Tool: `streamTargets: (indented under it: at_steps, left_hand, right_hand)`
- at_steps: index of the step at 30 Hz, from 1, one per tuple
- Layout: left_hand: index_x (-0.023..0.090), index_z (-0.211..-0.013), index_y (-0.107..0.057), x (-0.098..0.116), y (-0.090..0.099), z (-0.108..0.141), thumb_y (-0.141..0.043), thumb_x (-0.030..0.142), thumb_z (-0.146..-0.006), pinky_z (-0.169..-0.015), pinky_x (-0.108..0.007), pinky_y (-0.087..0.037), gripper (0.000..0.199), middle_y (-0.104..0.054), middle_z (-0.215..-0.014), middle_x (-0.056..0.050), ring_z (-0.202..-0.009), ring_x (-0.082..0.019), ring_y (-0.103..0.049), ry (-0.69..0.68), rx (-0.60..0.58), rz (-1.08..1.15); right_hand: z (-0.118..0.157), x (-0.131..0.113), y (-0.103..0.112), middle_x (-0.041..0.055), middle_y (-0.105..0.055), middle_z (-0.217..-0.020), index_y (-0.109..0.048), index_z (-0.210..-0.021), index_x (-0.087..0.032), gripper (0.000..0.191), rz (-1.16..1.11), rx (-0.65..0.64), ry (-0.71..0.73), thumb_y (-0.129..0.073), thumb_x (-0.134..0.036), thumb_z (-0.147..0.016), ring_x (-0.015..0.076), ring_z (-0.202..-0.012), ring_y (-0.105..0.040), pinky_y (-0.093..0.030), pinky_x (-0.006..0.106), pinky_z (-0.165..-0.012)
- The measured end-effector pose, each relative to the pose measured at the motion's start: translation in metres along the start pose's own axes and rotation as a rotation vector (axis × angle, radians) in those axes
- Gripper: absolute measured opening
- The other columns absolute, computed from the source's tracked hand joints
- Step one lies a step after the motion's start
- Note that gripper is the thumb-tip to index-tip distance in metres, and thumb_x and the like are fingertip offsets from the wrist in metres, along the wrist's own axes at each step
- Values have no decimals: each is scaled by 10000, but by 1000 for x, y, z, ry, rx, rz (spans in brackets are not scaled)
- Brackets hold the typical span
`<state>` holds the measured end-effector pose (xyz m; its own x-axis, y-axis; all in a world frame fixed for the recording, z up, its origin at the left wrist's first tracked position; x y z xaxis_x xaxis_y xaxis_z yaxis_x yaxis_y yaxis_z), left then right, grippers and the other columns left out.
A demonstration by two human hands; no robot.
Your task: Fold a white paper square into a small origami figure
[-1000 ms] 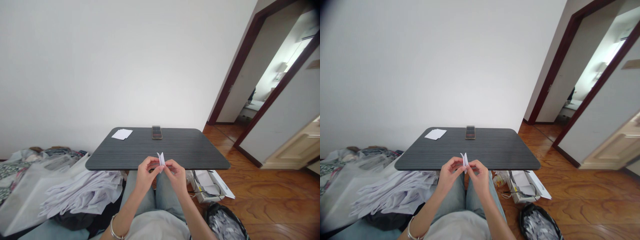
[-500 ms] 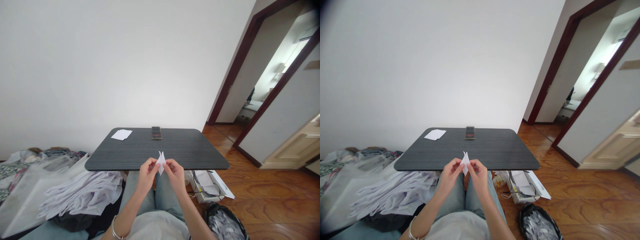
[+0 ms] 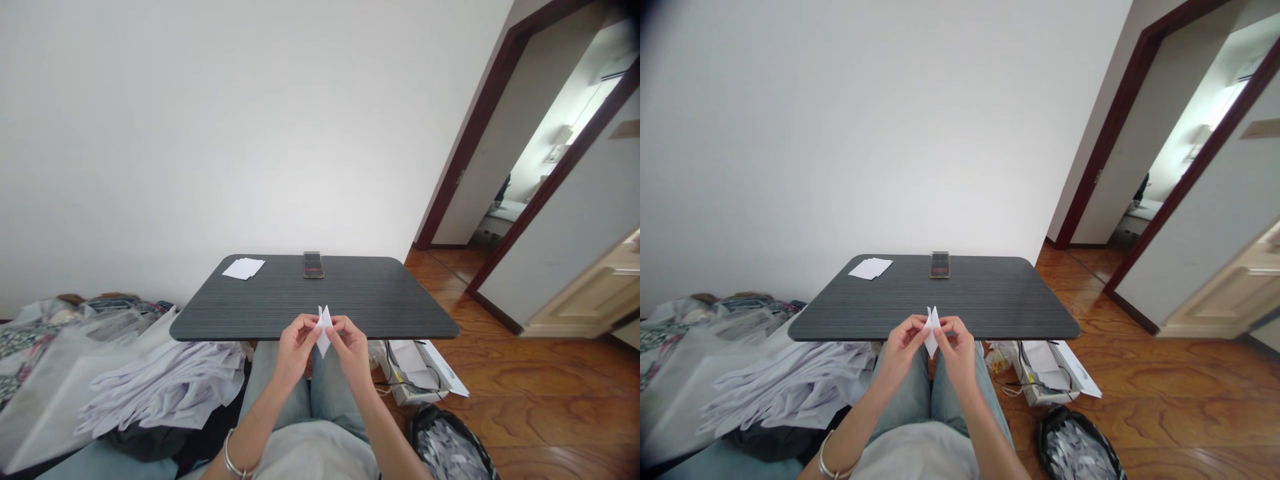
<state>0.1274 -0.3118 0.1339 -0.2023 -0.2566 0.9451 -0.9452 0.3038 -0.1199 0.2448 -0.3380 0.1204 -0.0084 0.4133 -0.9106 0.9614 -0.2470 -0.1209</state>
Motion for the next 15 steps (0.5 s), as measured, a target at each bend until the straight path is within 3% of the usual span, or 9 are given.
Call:
streamTargets:
  at_steps: [5, 15]
  left_hand:
    - [150, -675, -579, 2, 9, -1, -585, 272, -749, -728, -263, -435, 143, -589, -869, -52, -799, -167, -565, -60, 38, -93]
    - [164, -684, -571, 13, 19, 2, -585, 232, -739, -685, -253, -428, 89, -585, -726, -11, -712, -148, -553, -167, 143, -358]
  right_hand:
    - [0, 3, -2, 39, -586, -823, -574, -675, -183, 165, 28, -10, 25, -580, -321, -765, 173, -767, -546, -426, 247, -616]
    - [4, 2, -5, -12, -559, -640, -590, -695, -192, 104, 113, 14, 41, -569, -261, -770, 137, -597, -506, -402, 237, -574]
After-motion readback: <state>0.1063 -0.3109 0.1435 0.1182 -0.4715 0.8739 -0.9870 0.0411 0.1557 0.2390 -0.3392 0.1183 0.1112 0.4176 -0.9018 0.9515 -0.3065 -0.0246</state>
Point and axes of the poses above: each hand's wrist, its own z-axis away from the middle knuckle, its own y-axis out of the back of the hand, x = y × z, the point moved 7 cm from there along -z, towards the middle knuckle
